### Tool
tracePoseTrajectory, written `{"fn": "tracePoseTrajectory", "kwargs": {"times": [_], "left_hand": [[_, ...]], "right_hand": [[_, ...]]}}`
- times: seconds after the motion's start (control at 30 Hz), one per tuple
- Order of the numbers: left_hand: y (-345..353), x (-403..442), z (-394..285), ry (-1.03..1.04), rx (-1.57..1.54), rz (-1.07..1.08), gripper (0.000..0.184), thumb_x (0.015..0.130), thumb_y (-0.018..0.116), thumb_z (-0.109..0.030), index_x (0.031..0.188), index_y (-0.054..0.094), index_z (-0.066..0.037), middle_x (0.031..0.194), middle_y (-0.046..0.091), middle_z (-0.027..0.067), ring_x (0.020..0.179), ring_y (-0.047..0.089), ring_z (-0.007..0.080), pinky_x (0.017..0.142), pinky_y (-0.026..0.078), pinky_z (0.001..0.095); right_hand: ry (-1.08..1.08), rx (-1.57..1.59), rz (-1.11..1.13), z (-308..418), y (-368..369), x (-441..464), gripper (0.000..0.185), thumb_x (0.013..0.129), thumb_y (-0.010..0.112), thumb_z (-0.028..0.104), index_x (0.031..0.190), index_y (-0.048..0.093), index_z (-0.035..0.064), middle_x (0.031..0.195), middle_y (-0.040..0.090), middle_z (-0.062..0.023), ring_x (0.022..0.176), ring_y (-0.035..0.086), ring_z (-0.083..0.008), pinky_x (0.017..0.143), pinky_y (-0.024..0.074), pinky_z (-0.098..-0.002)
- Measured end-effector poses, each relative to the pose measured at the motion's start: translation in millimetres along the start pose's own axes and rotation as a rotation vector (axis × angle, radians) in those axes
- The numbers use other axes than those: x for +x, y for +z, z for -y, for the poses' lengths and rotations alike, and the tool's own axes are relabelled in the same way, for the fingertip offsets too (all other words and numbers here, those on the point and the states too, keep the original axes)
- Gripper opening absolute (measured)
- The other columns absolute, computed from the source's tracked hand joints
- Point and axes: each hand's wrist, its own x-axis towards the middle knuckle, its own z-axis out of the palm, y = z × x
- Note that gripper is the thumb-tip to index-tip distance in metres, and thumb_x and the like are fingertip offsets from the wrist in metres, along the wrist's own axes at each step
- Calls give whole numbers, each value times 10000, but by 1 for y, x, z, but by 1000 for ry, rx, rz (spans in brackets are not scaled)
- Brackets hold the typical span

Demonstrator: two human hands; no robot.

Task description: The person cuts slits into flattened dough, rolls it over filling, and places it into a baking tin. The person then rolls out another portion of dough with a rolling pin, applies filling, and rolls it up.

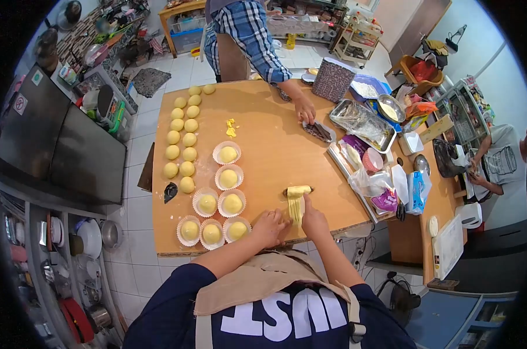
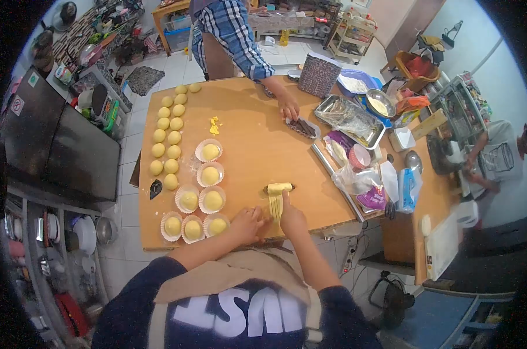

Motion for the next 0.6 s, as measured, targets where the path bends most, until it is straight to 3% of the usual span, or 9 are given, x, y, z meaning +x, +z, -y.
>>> {"fn": "tracePoseTrajectory", "kwargs": {"times": [0.5,0.6], "left_hand": [[13,2,-2,-3,-2,-83,825,713,688,-577,1415,421,-234,1299,458,244,1100,557,297,920,416,391],[6,2,-2,-27,-37,6,829,726,671,-589,1424,404,-231,1337,424,243,1165,508,308,971,375,407]], "right_hand": [[-33,-67,63,11,-16,16,716,801,490,14,1463,221,56,813,648,-272,766,642,-427,693,500,-511],[-10,-117,90,10,-13,6,795,784,558,2,1485,190,72,837,660,-235,757,660,-382,658,522,-472]]}}
